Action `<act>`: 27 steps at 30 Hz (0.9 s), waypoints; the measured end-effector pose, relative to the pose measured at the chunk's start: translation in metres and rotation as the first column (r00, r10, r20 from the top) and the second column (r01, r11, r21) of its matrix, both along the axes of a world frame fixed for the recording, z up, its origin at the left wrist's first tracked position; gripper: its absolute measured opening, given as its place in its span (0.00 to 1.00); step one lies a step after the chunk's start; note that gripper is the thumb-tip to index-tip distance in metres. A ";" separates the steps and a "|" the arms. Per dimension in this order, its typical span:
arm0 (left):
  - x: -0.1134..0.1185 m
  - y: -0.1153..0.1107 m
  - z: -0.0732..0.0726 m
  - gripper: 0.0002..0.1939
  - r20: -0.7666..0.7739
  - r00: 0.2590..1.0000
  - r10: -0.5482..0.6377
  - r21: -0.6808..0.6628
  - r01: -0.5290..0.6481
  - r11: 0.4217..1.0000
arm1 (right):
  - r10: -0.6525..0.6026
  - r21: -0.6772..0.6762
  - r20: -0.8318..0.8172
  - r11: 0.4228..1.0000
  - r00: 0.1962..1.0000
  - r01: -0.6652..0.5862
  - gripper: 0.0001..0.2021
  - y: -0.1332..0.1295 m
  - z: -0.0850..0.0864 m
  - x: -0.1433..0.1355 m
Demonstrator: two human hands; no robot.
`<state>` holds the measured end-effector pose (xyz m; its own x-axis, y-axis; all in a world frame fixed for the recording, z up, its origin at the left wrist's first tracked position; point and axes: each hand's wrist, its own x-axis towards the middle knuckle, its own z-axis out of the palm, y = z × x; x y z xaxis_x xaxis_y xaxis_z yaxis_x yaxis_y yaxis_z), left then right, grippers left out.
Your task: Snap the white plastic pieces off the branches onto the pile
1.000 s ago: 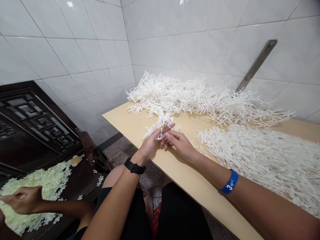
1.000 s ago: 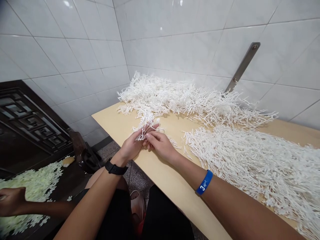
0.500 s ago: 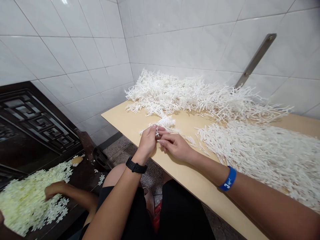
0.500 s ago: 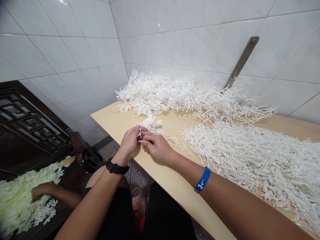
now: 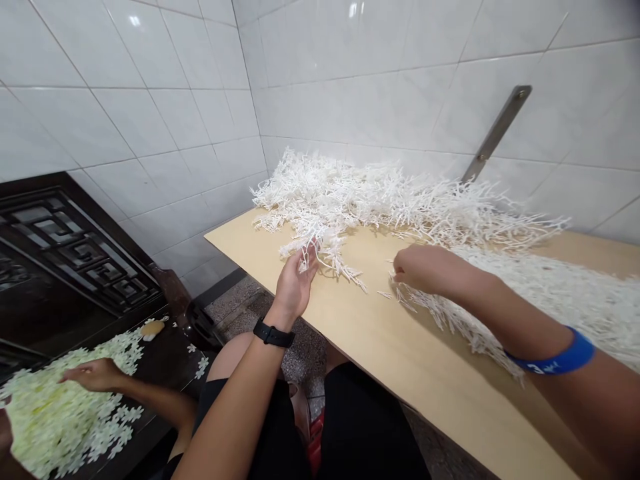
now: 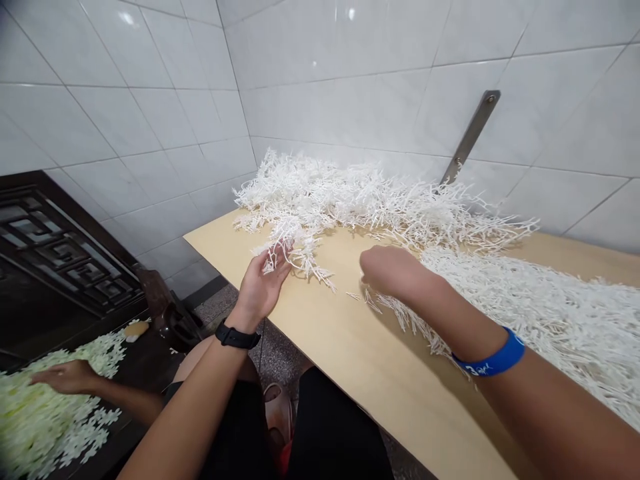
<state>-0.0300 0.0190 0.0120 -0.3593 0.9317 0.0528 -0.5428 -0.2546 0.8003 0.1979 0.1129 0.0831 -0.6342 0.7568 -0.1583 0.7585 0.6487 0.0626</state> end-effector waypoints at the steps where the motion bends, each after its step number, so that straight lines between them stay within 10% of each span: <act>1: 0.001 0.001 0.000 0.15 -0.023 1.000 -0.011 0.021 0.012 1.000 | -0.047 0.030 0.026 0.998 0.999 0.046 0.16 0.002 0.000 0.007; 5: 0.002 0.003 -0.005 0.23 -0.146 0.985 -0.091 0.029 0.097 0.995 | -0.087 0.090 -0.254 0.990 0.963 0.113 0.10 -0.009 -0.002 0.004; 9: 0.003 0.003 -0.010 0.20 -0.438 0.898 -0.036 -0.002 0.038 0.999 | -0.180 -0.304 -0.724 0.950 0.666 -0.074 0.20 -0.030 -0.016 -0.037; 12: 0.005 0.001 -0.009 0.19 -0.650 0.760 0.006 -0.004 -0.011 1.000 | -0.545 -0.681 -0.718 0.677 0.434 -0.277 0.28 -0.035 -0.039 -0.064; 15: 0.009 -0.002 -0.005 0.18 -0.731 0.682 0.008 0.018 0.008 1.000 | -0.697 -0.765 -0.622 0.446 0.356 -0.465 0.28 -0.035 -0.062 -0.074; 24: 0.008 -0.006 -0.003 0.12 -0.466 0.855 0.227 0.039 -0.236 0.971 | -0.753 -0.690 -0.632 0.438 0.184 -0.576 0.25 -0.036 -0.074 -0.069; 27: 0.009 -0.004 -0.005 0.22 -0.555 0.822 0.123 -0.034 -0.171 0.985 | -0.756 -0.671 -0.637 0.448 0.150 -0.590 0.24 -0.037 -0.073 -0.069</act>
<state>-0.0213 0.0152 0.0073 -0.4261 0.8796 0.2116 0.0313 -0.2194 0.9751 0.1290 0.0756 0.0100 -0.6675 0.7433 -0.0440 -0.2197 -0.2530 -0.9422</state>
